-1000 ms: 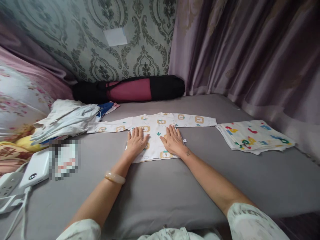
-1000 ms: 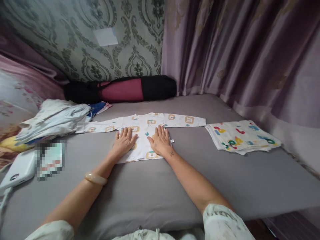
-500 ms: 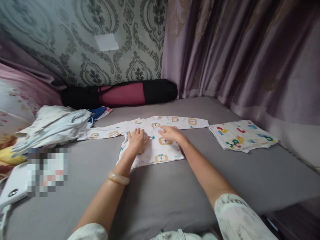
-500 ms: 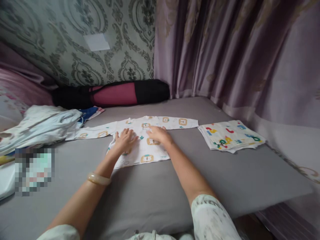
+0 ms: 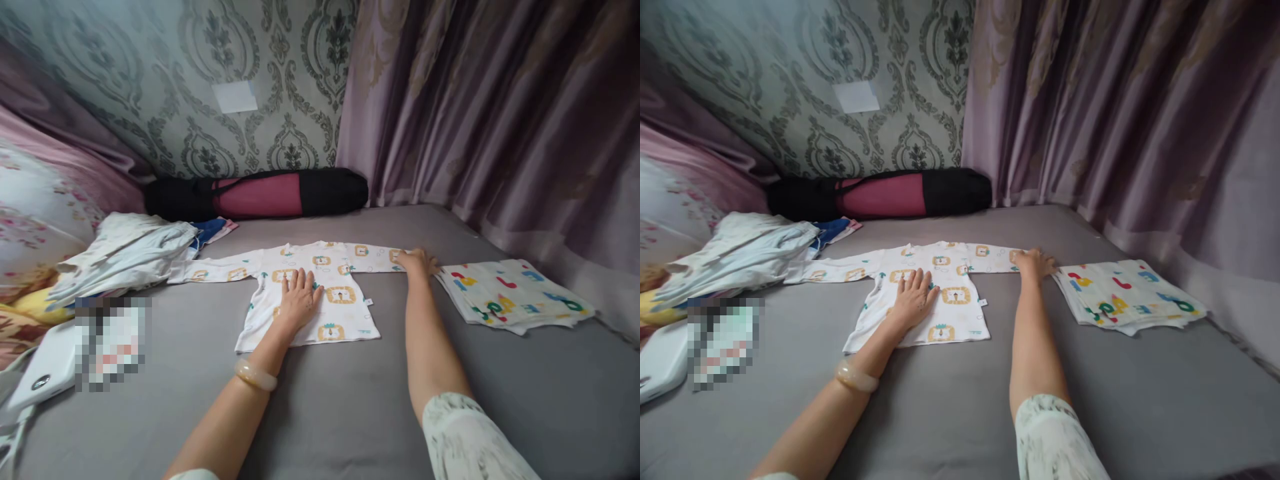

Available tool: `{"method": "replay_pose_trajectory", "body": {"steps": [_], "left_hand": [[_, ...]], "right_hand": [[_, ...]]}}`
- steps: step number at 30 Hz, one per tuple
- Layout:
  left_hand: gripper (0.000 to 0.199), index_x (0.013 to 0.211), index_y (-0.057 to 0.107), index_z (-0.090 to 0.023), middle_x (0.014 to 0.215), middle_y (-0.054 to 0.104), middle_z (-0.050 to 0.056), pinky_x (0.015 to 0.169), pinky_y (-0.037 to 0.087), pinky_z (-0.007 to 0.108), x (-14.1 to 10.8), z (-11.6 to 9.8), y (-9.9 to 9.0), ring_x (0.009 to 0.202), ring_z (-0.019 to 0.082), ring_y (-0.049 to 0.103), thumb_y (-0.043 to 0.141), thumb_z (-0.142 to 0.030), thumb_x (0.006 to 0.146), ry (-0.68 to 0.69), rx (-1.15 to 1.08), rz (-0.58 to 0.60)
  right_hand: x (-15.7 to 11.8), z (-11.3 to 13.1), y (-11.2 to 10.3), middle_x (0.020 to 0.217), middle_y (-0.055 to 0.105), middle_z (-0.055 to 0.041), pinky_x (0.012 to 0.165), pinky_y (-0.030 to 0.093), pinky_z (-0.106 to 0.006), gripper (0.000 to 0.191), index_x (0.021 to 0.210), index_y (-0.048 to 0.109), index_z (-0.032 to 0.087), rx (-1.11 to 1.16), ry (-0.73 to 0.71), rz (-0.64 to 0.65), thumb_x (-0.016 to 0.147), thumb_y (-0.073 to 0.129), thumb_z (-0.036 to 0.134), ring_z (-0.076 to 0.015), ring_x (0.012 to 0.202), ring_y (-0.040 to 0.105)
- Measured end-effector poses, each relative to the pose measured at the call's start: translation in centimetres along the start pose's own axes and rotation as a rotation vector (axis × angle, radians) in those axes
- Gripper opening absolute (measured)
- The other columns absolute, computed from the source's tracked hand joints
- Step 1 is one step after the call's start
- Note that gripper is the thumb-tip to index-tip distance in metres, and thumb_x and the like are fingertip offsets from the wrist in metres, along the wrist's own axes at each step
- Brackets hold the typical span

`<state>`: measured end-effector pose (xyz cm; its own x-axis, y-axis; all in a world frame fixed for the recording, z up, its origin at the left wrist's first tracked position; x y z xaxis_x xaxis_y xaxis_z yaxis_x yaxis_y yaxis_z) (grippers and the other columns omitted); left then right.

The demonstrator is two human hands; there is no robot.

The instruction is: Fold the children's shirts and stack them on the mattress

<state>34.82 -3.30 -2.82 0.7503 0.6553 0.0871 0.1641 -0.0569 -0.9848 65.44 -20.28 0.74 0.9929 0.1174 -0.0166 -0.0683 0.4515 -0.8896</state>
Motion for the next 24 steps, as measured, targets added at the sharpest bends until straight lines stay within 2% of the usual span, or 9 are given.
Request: {"method": "replay_pose_trajectory", "body": {"steps": [3,6,8,10,13,16,21,24], "left_hand": [[0.055,0.139,0.045,-0.017,0.148,0.042,0.019,0.112,0.021,0.058,0.3,-0.4,-1.1,0.140,0.035,0.033,0.027,-0.049,0.098,0.027,0.019,-0.010],[0.047,0.117,0.058,-0.015,0.125,0.059,0.019,0.106,0.030,0.057,1.5,-0.8,-2.6,0.122,0.035,0.050,0.035,-0.050,0.096,0.050,0.058,-0.014],[0.042,0.108,0.061,-0.014,0.113,0.062,0.018,0.100,0.037,0.053,2.9,-0.9,-3.3,0.112,0.033,0.056,0.038,-0.047,0.096,0.044,0.047,-0.013],[0.035,0.111,0.059,-0.015,0.113,0.062,0.017,0.096,0.042,0.049,4.7,-1.5,-3.5,0.111,0.031,0.057,0.037,-0.038,0.097,0.088,-0.009,-0.013],[0.033,0.122,0.054,-0.016,0.123,0.060,0.015,0.099,0.045,0.044,7.6,-3.6,-3.0,0.117,0.026,0.056,0.036,-0.024,0.095,0.279,-0.131,-0.020],[0.040,0.129,0.051,-0.013,0.134,0.056,0.016,0.107,0.041,0.040,10.1,-5.5,-2.1,0.127,0.023,0.050,0.035,-0.017,0.092,0.435,-0.211,-0.038],[0.045,0.135,0.049,-0.013,0.142,0.052,0.015,0.113,0.035,0.039,12.9,-6.6,0.0,0.134,0.021,0.045,0.032,-0.020,0.094,0.449,-0.211,0.013],[0.046,0.136,0.048,-0.010,0.147,0.046,0.016,0.116,0.030,0.038,13.3,-6.6,0.8,0.139,0.022,0.039,0.035,-0.025,0.094,0.427,-0.163,0.052]], "right_hand": [[0.3,-0.7,0.2,0.141,0.044,-0.0268,0.107,0.023,-0.058,0.054,0.130,0.054,0.008,-0.033,0.041,-0.037,0.086,0.053,0.039,-0.0396,0.135,0.034],[0.5,-1.0,0.2,0.140,0.046,-0.0258,0.107,0.024,-0.055,0.057,0.132,0.051,0.007,-0.048,0.056,-0.053,0.085,0.054,0.039,-0.0381,0.133,0.038],[0.6,-1.2,0.1,0.138,0.049,-0.0255,0.106,0.026,-0.053,0.058,0.133,0.049,0.007,-0.047,0.054,-0.049,0.084,0.055,0.038,-0.0372,0.129,0.042],[0.7,-1.3,-0.1,0.136,0.050,-0.0251,0.105,0.029,-0.052,0.057,0.133,0.048,0.008,-0.049,0.049,-0.046,0.084,0.055,0.036,-0.0366,0.128,0.044],[0.9,-1.5,-0.5,0.135,0.050,-0.0254,0.102,0.033,-0.052,0.056,0.133,0.048,0.009,-0.051,0.048,-0.057,0.081,0.057,0.030,-0.0374,0.128,0.044],[1.0,-1.6,-1.0,0.132,0.053,-0.0259,0.101,0.035,-0.051,0.057,0.131,0.050,0.009,-0.031,0.039,-0.076,0.078,0.061,0.029,-0.0379,0.126,0.046],[1.9,-2.0,-0.7,0.126,0.057,-0.0271,0.096,0.044,-0.044,0.057,0.129,0.053,0.004,0.024,0.041,0.027,0.076,0.063,0.023,-0.0352,0.118,0.055],[3.0,-2.1,-0.3,0.113,0.065,-0.0246,0.088,0.049,-0.039,0.043,0.113,0.066,0.005,0.076,0.025,0.123,0.073,0.064,0.019,-0.0343,0.110,0.060]]}}
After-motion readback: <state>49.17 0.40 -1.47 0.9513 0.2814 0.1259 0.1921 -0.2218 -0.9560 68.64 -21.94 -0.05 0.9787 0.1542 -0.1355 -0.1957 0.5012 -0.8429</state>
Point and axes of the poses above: each hand's wrist, its own x-axis towards the middle knuckle, its own y-axis out of the palm, z = x × y, the point moved 9 cm from there along x, towards the middle knuckle
